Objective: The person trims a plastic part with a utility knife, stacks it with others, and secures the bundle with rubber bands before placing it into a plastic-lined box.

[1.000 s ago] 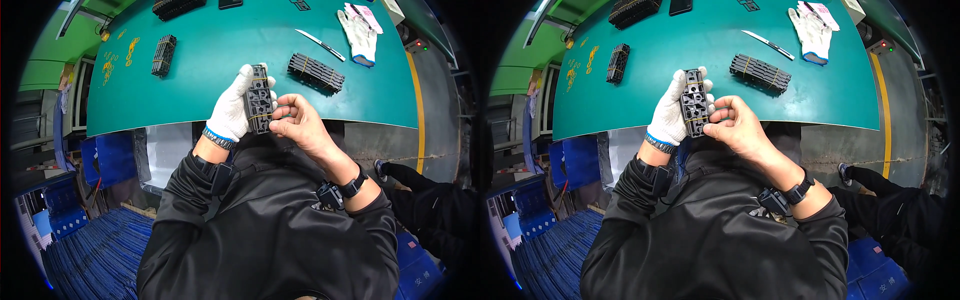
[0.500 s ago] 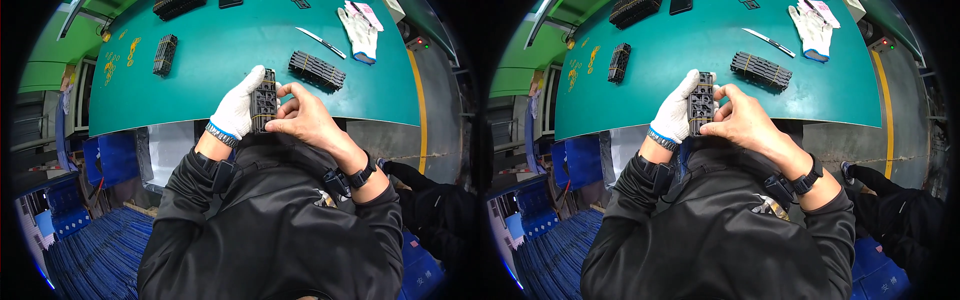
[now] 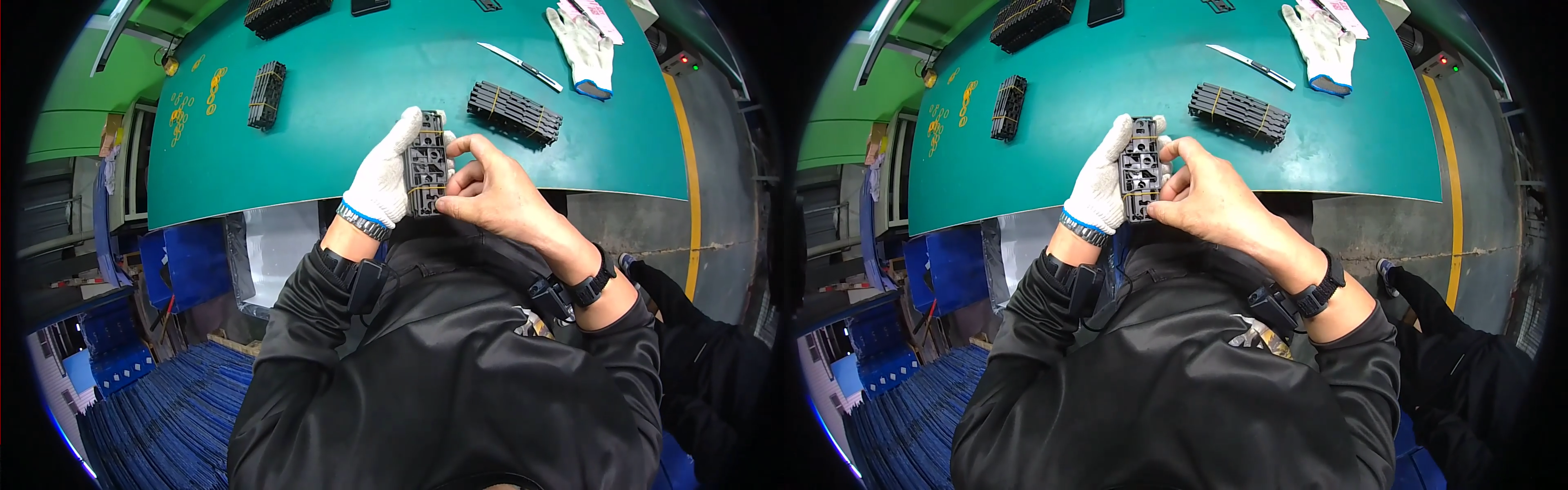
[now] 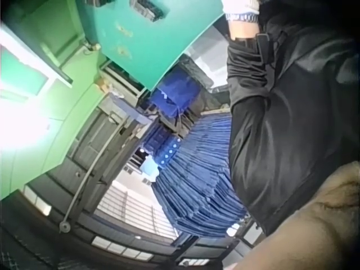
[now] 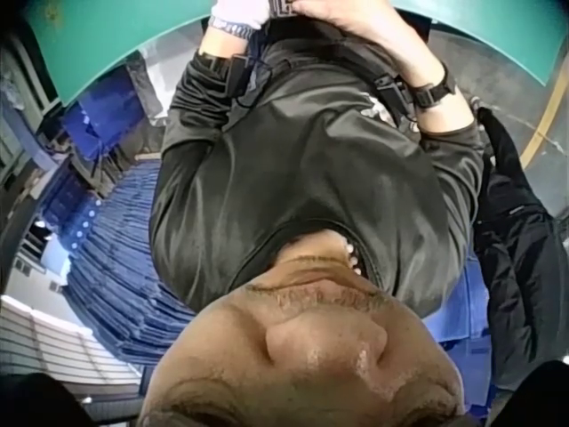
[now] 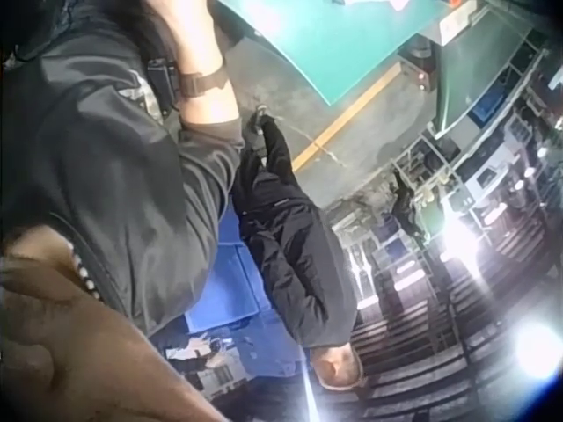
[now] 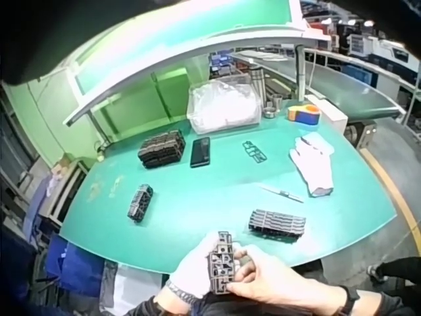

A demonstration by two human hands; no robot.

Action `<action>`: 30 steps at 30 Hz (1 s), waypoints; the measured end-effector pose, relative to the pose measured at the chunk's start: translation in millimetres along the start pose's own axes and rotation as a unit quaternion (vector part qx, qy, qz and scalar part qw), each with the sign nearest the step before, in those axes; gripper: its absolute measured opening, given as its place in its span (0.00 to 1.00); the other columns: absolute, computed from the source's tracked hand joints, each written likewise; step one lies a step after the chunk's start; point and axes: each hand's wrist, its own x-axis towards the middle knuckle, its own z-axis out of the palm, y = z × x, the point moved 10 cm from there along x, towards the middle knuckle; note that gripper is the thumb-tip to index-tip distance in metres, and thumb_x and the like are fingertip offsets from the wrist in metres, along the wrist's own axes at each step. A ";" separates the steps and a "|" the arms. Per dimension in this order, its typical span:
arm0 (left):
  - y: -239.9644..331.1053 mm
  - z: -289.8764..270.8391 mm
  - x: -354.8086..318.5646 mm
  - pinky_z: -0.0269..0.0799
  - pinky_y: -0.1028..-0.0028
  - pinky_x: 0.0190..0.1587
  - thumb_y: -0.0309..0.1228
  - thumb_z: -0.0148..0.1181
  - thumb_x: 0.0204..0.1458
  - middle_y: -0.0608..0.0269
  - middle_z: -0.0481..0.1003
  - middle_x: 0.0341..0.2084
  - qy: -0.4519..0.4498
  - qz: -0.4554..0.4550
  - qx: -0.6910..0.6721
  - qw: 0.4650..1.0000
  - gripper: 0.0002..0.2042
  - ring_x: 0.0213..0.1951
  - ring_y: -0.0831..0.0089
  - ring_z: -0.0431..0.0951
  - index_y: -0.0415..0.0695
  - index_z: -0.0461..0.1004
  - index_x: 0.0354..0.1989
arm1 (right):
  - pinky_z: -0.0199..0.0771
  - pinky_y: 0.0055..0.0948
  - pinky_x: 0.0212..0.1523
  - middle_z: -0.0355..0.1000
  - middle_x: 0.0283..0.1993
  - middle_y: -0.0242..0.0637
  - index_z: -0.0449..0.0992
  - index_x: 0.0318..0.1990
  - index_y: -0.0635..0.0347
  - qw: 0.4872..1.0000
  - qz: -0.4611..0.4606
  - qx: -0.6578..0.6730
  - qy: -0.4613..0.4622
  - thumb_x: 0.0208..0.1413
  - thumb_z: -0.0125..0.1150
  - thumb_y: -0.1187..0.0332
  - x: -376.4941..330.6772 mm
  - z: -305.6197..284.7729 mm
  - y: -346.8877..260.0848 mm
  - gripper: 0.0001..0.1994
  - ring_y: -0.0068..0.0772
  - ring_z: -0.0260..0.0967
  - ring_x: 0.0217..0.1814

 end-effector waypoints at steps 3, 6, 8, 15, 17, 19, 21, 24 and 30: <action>-1.1 -1.4 4.2 0.84 0.65 0.38 0.51 0.52 0.67 0.57 0.79 0.39 -0.041 -0.011 -0.027 0.999 0.24 0.35 0.63 0.82 0.42 0.74 0.56 | 0.77 0.22 0.38 0.75 0.35 0.33 0.64 0.59 0.63 1.000 -0.004 0.025 0.000 0.51 0.73 0.76 1.3 2.5 1.1 0.30 0.20 0.75 0.36; -1.1 0.6 5.1 0.84 0.64 0.39 0.52 0.52 0.67 0.57 0.79 0.40 -0.054 -0.011 -0.043 0.998 0.24 0.38 0.63 0.82 0.43 0.73 0.58 | 0.76 0.21 0.38 0.75 0.35 0.34 0.63 0.60 0.62 1.000 0.002 0.020 0.009 0.51 0.73 0.76 0.9 4.2 0.5 0.30 0.20 0.74 0.36; 0.3 -0.9 4.3 0.84 0.63 0.40 0.53 0.51 0.67 0.57 0.79 0.41 -0.039 0.001 -0.048 0.998 0.25 0.40 0.63 0.82 0.43 0.72 0.58 | 0.76 0.21 0.38 0.75 0.36 0.34 0.63 0.60 0.62 1.000 0.005 0.018 0.012 0.52 0.73 0.76 -0.3 5.3 2.4 0.30 0.20 0.74 0.36; 13.5 14.1 -3.8 0.84 0.56 0.43 0.56 0.47 0.68 0.54 0.77 0.46 -0.046 0.056 -0.056 0.996 0.27 0.44 0.57 0.81 0.46 0.69 0.62 | 0.75 0.22 0.36 0.74 0.41 0.36 0.61 0.65 0.62 0.994 -0.059 0.001 0.097 0.53 0.77 0.65 -3.3 6.0 13.5 0.36 0.19 0.73 0.36; 13.7 19.0 -5.4 0.84 0.54 0.44 0.57 0.46 0.68 0.54 0.77 0.47 -0.041 0.065 -0.059 0.995 0.28 0.44 0.56 0.81 0.46 0.68 0.63 | 0.74 0.22 0.36 0.74 0.42 0.36 0.62 0.65 0.62 0.993 -0.055 0.001 0.109 0.53 0.77 0.64 -3.1 5.9 12.4 0.36 0.18 0.72 0.35; 12.3 21.0 -8.0 0.83 0.55 0.45 0.55 0.45 0.69 0.54 0.75 0.48 -0.020 0.076 -0.024 0.997 0.28 0.45 0.57 0.80 0.46 0.65 0.65 | 0.74 0.22 0.35 0.73 0.42 0.35 0.64 0.64 0.63 0.991 -0.045 0.000 0.129 0.52 0.78 0.60 -2.7 2.5 13.0 0.36 0.17 0.70 0.34; 11.4 20.7 -10.6 0.83 0.55 0.45 0.55 0.45 0.69 0.54 0.74 0.48 -0.009 0.081 -0.006 0.997 0.28 0.45 0.58 0.79 0.46 0.64 0.66 | 0.73 0.21 0.35 0.72 0.42 0.34 0.65 0.62 0.63 0.988 -0.055 -0.014 0.143 0.52 0.78 0.60 -2.4 -1.5 12.4 0.35 0.17 0.69 0.33; 9.1 25.0 -12.1 0.81 0.53 0.49 0.53 0.43 0.70 0.52 0.73 0.51 -0.040 0.082 0.004 0.996 0.28 0.47 0.55 0.78 0.46 0.61 0.68 | 0.73 0.21 0.35 0.71 0.43 0.33 0.68 0.60 0.64 0.982 -0.075 -0.042 0.168 0.51 0.78 0.60 -2.0 -7.6 10.1 0.33 0.17 0.66 0.31; 5.2 26.7 -12.2 0.77 0.50 0.57 0.51 0.43 0.71 0.50 0.72 0.54 -0.060 0.090 -0.039 0.993 0.27 0.52 0.51 0.76 0.45 0.59 0.69 | 0.71 0.24 0.34 0.71 0.42 0.34 0.72 0.57 0.63 0.964 -0.128 -0.074 0.223 0.47 0.78 0.63 -4.9 -15.8 0.3 0.31 0.20 0.65 0.32</action>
